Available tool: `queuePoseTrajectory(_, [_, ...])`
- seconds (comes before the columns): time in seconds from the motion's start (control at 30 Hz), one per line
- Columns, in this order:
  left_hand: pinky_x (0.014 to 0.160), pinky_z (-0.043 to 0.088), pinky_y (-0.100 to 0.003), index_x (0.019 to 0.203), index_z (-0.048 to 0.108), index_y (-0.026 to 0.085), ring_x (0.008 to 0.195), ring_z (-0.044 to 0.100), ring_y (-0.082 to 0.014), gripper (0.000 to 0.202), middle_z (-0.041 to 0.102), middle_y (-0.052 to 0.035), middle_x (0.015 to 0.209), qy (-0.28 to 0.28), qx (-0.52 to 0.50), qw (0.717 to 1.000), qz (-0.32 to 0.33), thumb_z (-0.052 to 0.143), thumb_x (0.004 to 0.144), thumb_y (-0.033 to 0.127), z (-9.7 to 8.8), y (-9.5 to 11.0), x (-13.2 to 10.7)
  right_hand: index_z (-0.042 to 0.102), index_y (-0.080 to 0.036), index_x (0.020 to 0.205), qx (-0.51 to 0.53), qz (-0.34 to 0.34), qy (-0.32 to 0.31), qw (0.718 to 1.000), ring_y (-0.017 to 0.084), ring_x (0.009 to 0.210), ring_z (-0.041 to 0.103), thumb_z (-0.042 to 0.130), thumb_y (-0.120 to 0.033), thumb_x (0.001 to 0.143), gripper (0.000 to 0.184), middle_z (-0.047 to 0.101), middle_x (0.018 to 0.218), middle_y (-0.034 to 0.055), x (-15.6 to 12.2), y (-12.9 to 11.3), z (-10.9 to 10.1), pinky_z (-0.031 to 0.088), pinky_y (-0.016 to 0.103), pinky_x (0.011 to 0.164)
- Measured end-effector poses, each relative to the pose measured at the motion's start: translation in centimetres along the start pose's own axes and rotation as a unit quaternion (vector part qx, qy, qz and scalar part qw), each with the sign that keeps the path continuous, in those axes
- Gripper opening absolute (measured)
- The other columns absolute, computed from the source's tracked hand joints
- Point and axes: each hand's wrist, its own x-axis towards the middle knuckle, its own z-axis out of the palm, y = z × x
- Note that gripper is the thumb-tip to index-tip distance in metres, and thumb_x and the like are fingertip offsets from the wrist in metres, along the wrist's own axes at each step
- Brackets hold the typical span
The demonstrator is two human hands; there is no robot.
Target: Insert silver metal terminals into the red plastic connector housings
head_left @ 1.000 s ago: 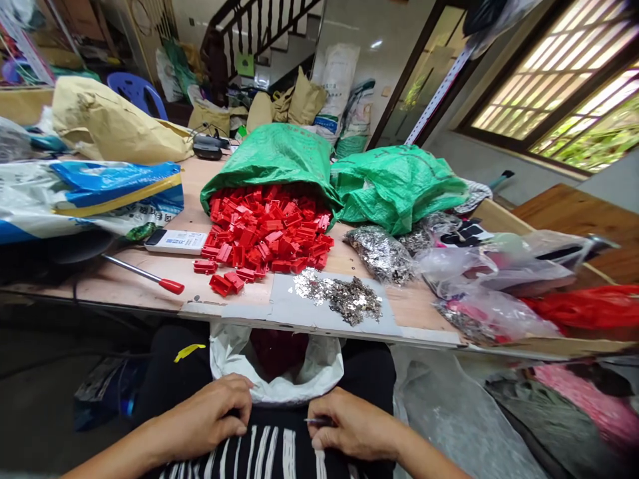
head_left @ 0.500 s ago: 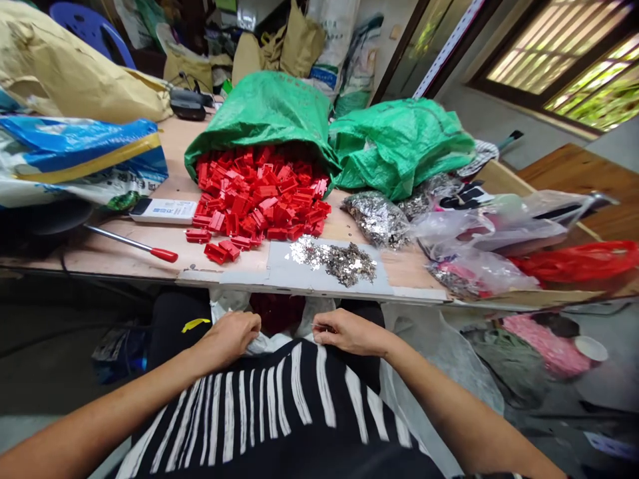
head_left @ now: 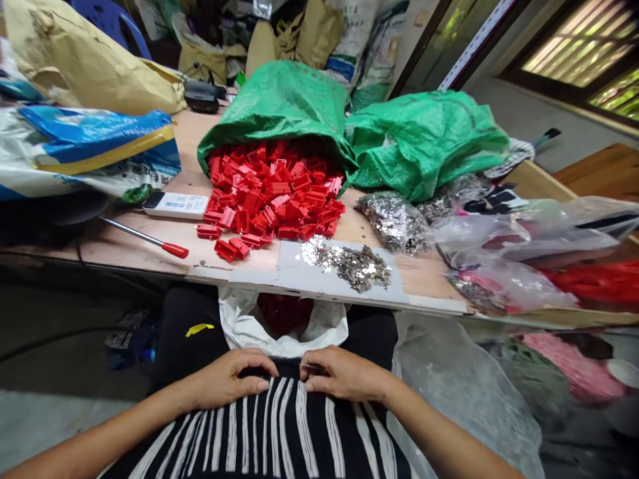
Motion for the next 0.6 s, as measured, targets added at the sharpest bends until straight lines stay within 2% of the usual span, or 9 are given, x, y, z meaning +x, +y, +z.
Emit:
queuePoseTrajectory(0.17, [0.081,0.044,-0.027,0.087,0.072,0.02,0.085,0.06,-0.0182,0.023,0.069,-0.0026,0.087,0.054,-0.024,0.998,-0.025,0.065,0.079,0.041,0.7,-1.0,0.3,0.064,-0.02,0.097,-0.03,-0.022,0.047,0.998,0.013,0.071,0.054,0.062,-0.026,0.083,0.016,0.064,0.082,-0.0002,1.4,-1.5,-2.5,0.039,0.02,0.063])
queuePoseTrajectory(0.23, [0.077,0.043,-0.026,0.077,0.071,0.019,0.079,0.058,-0.0168,0.022,0.067,-0.0014,0.079,0.079,-0.024,0.996,-0.024,0.066,0.078,0.04,0.8,-1.2,0.6,0.064,-0.02,0.095,-0.042,-0.046,0.068,0.996,0.012,0.071,0.054,0.06,-0.023,0.084,0.013,0.064,0.082,-0.0004,2.8,-2.5,-3.7,0.039,0.021,0.064])
queuePoseTrajectory(0.33, [0.074,0.041,-0.026,0.075,0.069,0.018,0.076,0.057,-0.0163,0.022,0.065,-0.0008,0.076,0.106,-0.019,0.994,-0.03,0.066,0.078,0.04,1.0,-1.2,1.1,0.063,-0.019,0.095,-0.084,-0.072,0.108,0.988,0.013,0.073,0.056,0.059,-0.02,0.085,0.011,0.065,0.084,0.0004,5.7,-3.9,-5.1,0.041,0.022,0.067])
queuePoseTrajectory(0.4, [0.073,0.041,-0.026,0.075,0.069,0.018,0.076,0.056,-0.0169,0.025,0.064,-0.0012,0.076,0.114,-0.021,0.993,-0.032,0.066,0.077,0.042,1.1,-1.1,1.2,0.063,-0.02,0.098,-0.135,-0.085,0.153,0.975,0.015,0.082,0.058,0.059,-0.02,0.085,0.013,0.065,0.092,0.0028,7.9,-4.7,-5.7,0.044,0.025,0.074])
queuePoseTrajectory(0.5, [0.073,0.041,-0.027,0.076,0.069,0.017,0.076,0.056,-0.018,0.031,0.064,-0.0022,0.076,0.121,-0.028,0.992,-0.03,0.063,0.078,0.047,1.2,-1.0,1.3,0.059,-0.02,0.11,-0.227,-0.112,0.227,0.94,0.018,0.095,0.058,0.057,-0.022,0.088,0.023,0.059,0.109,0.0068,11.2,-6.2,-5.9,0.045,0.029,0.085])
queuePoseTrajectory(0.6, [0.073,0.041,-0.028,0.078,0.069,0.017,0.077,0.057,-0.019,0.038,0.065,-0.0031,0.076,0.13,-0.035,0.991,-0.018,0.061,0.078,0.054,1.4,-1.2,1.2,0.052,-0.023,0.121,-0.312,-0.153,0.24,0.906,0.018,0.1,0.056,0.056,-0.018,0.088,0.034,0.05,0.124,0.0075,14.2,-7.8,-5.5,0.048,0.028,0.082])
